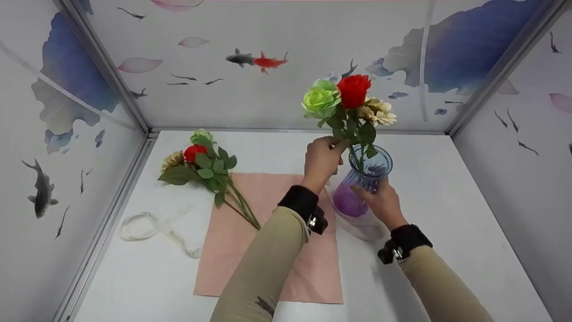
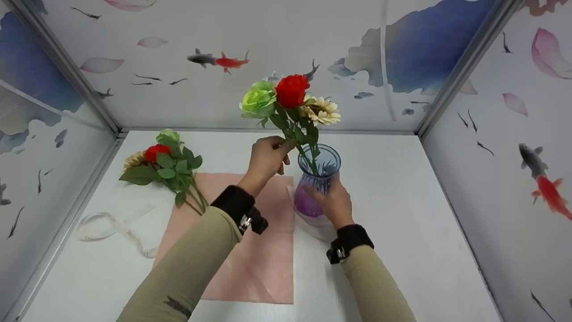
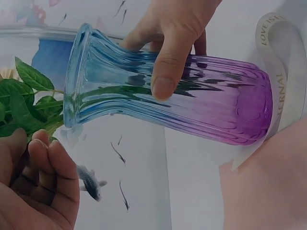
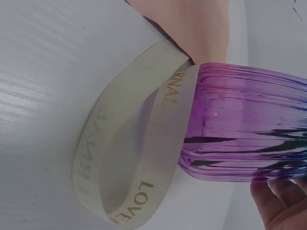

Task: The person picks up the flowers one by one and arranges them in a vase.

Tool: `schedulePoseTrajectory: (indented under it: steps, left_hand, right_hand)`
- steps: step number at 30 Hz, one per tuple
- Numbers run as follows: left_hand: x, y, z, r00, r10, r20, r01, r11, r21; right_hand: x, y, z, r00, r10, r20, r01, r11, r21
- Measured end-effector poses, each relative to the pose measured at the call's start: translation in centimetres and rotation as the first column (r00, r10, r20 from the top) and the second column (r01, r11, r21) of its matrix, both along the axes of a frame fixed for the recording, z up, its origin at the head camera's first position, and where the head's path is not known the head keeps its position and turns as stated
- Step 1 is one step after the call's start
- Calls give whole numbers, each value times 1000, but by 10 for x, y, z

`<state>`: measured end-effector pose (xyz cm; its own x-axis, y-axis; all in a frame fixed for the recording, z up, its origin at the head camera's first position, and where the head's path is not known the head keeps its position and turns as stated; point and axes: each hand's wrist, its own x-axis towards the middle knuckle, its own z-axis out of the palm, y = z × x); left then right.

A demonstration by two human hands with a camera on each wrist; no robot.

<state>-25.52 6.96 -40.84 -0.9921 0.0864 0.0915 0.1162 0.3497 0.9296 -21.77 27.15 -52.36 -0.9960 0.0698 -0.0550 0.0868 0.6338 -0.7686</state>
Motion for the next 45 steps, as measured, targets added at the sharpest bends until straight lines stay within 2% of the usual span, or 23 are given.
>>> schedulePoseTrajectory:
  steps: [11,16,25,28,32,35,39,45]
  left_hand:
    - [2,-5,-4,997,-60,56,62,997,-38]
    - [5,-9,-7,990,-101,96,102,995,-3]
    - [13,-15,-13,989,-140,46,141,990,-16]
    - [15,-19,-16,987,-154,43,153,988,22]
    - [18,-26,-22,983,-180,45,177,982,66]
    - [20,-33,-26,979,-197,43,195,980,39]
    - [21,-43,-33,976,-204,74,205,979,-9]
    - [23,-68,-47,975,-172,141,179,983,-39]
  right_hand:
    - [-2,1,-1,1000,-5,12,5,1000,-17]
    - [-1,1,-1,1000,-9,14,9,1000,-16]
    - [-1,2,0,1000,-7,-7,7,1000,-18]
    - [-1,1,0,1000,-12,2,12,1000,-17]
    - [-1,2,0,1000,-18,3,18,1000,-11]
    - [-1,1,-1,1000,-19,4,19,1000,-9]
    - [-1,1,-1,1000,-17,6,17,1000,-11]
    - [-2,1,-3,1000,-16,-11,16,1000,-6]
